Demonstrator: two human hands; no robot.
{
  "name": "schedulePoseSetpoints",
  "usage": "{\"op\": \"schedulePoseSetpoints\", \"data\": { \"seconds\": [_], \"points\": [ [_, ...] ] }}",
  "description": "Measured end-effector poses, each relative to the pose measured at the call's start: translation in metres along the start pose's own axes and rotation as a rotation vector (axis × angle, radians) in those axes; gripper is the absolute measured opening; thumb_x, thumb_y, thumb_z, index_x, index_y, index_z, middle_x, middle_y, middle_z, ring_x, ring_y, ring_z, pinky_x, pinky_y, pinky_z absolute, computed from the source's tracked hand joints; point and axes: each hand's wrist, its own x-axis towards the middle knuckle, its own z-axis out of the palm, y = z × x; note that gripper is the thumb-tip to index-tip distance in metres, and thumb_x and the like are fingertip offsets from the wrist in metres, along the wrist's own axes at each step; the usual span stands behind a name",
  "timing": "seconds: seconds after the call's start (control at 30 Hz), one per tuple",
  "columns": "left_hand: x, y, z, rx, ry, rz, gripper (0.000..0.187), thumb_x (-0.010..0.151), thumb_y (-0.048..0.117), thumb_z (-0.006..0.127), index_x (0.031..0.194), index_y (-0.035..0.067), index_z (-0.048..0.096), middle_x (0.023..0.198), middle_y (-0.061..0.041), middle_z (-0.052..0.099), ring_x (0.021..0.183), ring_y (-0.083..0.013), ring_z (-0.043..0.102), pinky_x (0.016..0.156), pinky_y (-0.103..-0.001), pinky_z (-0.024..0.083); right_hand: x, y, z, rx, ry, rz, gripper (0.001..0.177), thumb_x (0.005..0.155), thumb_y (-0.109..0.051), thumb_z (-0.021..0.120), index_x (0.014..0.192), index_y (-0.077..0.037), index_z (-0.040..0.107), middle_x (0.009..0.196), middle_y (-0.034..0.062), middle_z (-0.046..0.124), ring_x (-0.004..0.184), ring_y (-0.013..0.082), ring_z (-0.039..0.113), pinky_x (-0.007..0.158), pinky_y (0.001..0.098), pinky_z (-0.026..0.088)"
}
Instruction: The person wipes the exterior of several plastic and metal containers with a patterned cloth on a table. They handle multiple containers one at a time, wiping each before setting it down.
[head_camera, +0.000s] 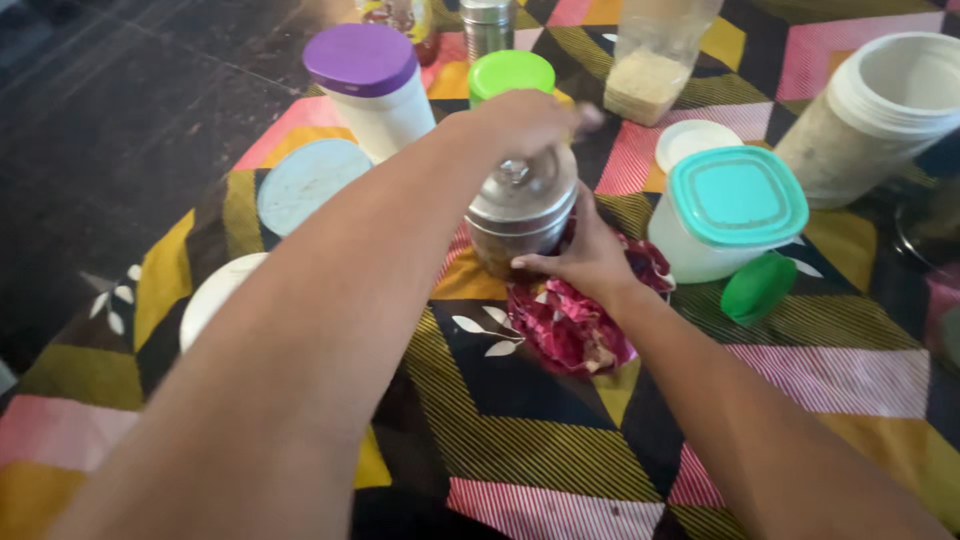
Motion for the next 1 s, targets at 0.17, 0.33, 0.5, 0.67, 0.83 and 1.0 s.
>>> {"op": "schedulePoseSetpoints", "data": {
  "seconds": [0.17, 0.33, 0.5, 0.67, 0.83, 1.0],
  "points": [
    [0.042, -0.039, 0.021, 0.072, 0.275, -0.035, 0.042, 0.092, 0.036, 0.054, 0.109, 0.003, 0.075, 0.116, -0.022, 0.071, 0.107, -0.0387, 0.068, 0.093, -0.048, 0.052, 0.009, -0.002, 0.007, 0.016, 0.053, -0.21, 0.133, 0.066, -0.028, 0.101, 0.161, 0.001, 0.014, 0.16, 0.0238, 0.037, 0.152, 0.0329, 0.035, 0.125, 0.0436, 0.029],
    [0.062, -0.036, 0.027, 0.449, 0.015, 0.325, 0.042, 0.095, 0.035, 0.05, 0.116, 0.009, 0.076, 0.122, -0.022, 0.071, 0.112, -0.0407, 0.066, 0.097, -0.051, 0.049, 0.005, -0.002, 0.019, 0.235, 0.118, -0.17, 0.135, 0.067, -0.033, 0.1, 0.162, 0.001, 0.009, 0.161, 0.0214, 0.037, 0.152, 0.0311, 0.039, 0.125, 0.0427, 0.033],
    [0.056, -0.023, 0.019, 0.171, -0.008, 0.07, 0.05, 0.09, 0.045, 0.053, 0.119, 0.01, 0.072, 0.126, -0.017, 0.068, 0.116, -0.0355, 0.064, 0.097, -0.046, 0.048, 0.008, -0.005, 0.018, 0.146, 0.148, -0.176, 0.129, 0.068, -0.03, 0.101, 0.162, 0.001, 0.019, 0.16, 0.0197, 0.043, 0.15, 0.0301, 0.046, 0.126, 0.0424, 0.038],
    [0.052, -0.018, 0.018, 0.101, 0.0, 0.007, 0.055, 0.087, 0.048, 0.057, 0.12, 0.006, 0.071, 0.127, -0.017, 0.068, 0.117, -0.0333, 0.065, 0.097, -0.044, 0.048, 0.005, -0.004, 0.02, 0.201, 0.146, -0.138, 0.13, 0.064, -0.028, 0.101, 0.162, 0.0, 0.02, 0.159, 0.0186, 0.045, 0.149, 0.0295, 0.046, 0.126, 0.042, 0.038],
    [0.057, -0.024, 0.02, 0.036, -0.025, -0.062, 0.054, 0.082, 0.044, 0.058, 0.12, 0.009, 0.072, 0.128, -0.014, 0.069, 0.116, -0.0321, 0.066, 0.097, -0.045, 0.048, 0.011, -0.003, 0.018, 0.218, 0.108, -0.13, 0.132, 0.062, -0.027, 0.101, 0.161, 0.001, 0.019, 0.158, 0.018, 0.044, 0.148, 0.029, 0.046, 0.126, 0.0419, 0.037],
    [0.058, -0.031, 0.028, 0.024, -0.016, -0.031, 0.057, 0.087, 0.049, 0.054, 0.119, 0.006, 0.072, 0.126, -0.019, 0.068, 0.115, -0.0355, 0.065, 0.097, -0.046, 0.048, 0.011, 0.006, 0.013, 0.153, 0.077, -0.089, 0.135, 0.058, -0.032, 0.102, 0.16, 0.001, 0.021, 0.155, 0.0183, 0.048, 0.146, 0.0285, 0.049, 0.124, 0.0404, 0.039]
  ]
}}
